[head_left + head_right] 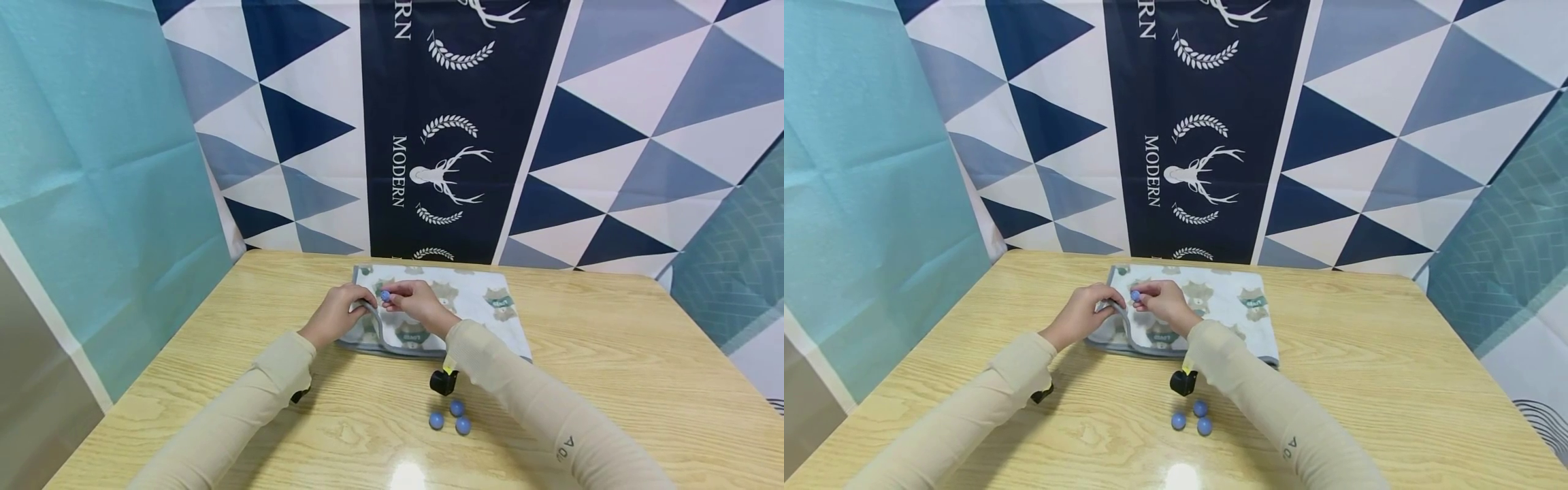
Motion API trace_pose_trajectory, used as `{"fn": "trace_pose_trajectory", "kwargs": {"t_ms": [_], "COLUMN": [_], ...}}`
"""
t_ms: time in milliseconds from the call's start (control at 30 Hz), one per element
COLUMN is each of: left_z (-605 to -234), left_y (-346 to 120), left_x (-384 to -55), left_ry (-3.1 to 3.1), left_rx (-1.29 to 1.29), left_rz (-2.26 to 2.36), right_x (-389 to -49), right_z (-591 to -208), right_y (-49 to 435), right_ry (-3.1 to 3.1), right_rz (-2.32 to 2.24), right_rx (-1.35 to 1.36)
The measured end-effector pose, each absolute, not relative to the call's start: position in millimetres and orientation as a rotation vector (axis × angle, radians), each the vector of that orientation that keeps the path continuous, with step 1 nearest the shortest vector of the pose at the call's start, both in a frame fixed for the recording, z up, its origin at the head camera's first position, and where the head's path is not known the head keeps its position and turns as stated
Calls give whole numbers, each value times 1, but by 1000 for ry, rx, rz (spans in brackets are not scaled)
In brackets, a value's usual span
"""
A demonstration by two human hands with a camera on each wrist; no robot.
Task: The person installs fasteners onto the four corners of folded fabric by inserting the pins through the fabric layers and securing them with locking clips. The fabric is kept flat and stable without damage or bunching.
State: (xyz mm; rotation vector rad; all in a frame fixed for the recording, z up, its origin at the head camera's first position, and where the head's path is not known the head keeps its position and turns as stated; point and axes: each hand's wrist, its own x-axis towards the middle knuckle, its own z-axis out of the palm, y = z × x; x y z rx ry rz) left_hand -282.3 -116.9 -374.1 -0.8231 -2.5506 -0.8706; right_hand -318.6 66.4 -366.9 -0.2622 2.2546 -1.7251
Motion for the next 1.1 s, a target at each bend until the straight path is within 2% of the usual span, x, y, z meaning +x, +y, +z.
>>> {"fn": "trace_pose_trajectory", "kwargs": {"t_ms": [300, 1100], "left_z": [-376, -376], "left_y": [-119, -121], "left_x": [-281, -279], "left_ry": [-2567, -2569], "left_rx": [-807, -809], "left_rz": [-890, -899], "right_x": [-315, -316], "right_z": [-367, -369], "right_y": [65, 65], "right_ry": [2324, 2337], "right_rz": [-1680, -1666], "right_rx": [-341, -346]}}
